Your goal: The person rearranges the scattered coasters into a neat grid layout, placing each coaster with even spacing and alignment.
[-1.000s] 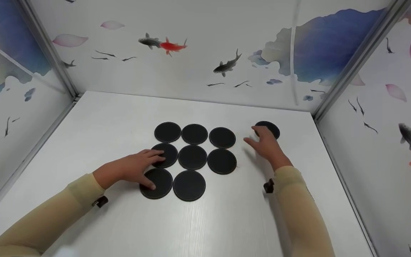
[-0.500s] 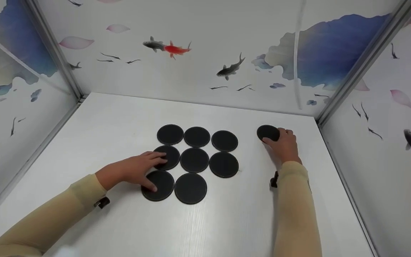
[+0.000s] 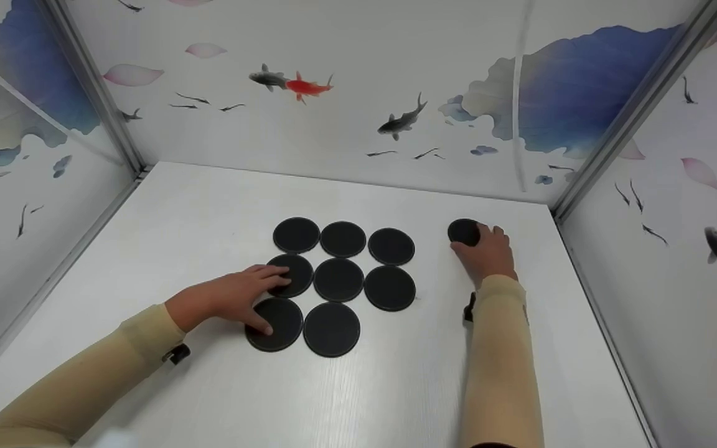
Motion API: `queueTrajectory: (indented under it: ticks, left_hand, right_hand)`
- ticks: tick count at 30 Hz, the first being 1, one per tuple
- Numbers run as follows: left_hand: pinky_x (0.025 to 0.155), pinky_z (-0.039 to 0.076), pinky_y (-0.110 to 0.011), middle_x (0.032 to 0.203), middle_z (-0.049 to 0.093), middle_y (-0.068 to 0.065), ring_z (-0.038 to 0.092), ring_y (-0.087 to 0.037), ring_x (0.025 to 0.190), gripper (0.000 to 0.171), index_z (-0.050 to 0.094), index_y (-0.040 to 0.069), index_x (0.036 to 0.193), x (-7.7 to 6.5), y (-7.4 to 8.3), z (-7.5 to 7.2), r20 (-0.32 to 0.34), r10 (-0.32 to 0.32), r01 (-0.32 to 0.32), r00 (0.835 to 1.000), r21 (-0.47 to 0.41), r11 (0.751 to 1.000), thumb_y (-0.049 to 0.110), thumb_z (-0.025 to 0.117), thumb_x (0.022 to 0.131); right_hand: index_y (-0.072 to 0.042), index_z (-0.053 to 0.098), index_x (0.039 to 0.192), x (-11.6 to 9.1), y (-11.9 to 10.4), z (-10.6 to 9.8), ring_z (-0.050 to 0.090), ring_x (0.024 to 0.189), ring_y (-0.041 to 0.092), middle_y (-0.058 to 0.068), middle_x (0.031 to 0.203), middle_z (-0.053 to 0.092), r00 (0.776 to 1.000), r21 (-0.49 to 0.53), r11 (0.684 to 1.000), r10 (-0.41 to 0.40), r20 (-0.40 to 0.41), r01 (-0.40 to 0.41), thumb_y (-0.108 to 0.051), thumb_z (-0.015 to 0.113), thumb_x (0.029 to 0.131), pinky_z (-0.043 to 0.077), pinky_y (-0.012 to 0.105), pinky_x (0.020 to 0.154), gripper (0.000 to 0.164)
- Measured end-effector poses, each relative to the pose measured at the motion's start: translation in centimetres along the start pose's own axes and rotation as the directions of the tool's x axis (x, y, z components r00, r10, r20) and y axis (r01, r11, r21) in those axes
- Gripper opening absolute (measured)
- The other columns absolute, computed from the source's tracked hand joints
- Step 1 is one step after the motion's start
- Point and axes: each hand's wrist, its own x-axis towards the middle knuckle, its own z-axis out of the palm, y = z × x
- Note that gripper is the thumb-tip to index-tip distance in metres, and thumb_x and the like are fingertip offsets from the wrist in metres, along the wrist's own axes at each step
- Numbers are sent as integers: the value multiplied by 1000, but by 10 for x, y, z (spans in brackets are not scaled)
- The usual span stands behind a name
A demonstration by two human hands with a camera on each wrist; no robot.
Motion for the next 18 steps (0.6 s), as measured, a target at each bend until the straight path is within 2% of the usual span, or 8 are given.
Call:
queueTrajectory:
  ticks: [9, 18]
  left_hand:
    - [128, 37, -51, 182, 28, -4, 24, -30, 167, 108, 43, 18, 171, 0, 0, -1, -3, -6, 6, 1000, 0, 1000, 65, 89, 86]
    - [129, 37, -52, 182, 28, -4, 24, -30, 167, 107, 43, 18, 171, -2, 2, -1, -4, -10, 10, 1000, -11, 1000, 64, 90, 86]
  right_hand:
    - [-3, 23, 175, 6, -10, 0, 18, 161, 62, 38, 177, 10, 999, 18, 1000, 25, 31, -26, -76, 61, 101, 25, 78, 124, 111]
    - [1, 29, 173, 11, -8, 3, 21, 159, 61, 41, 173, 19, 999, 27, 999, 29, 33, -29, -70, 60, 103, 27, 75, 125, 105]
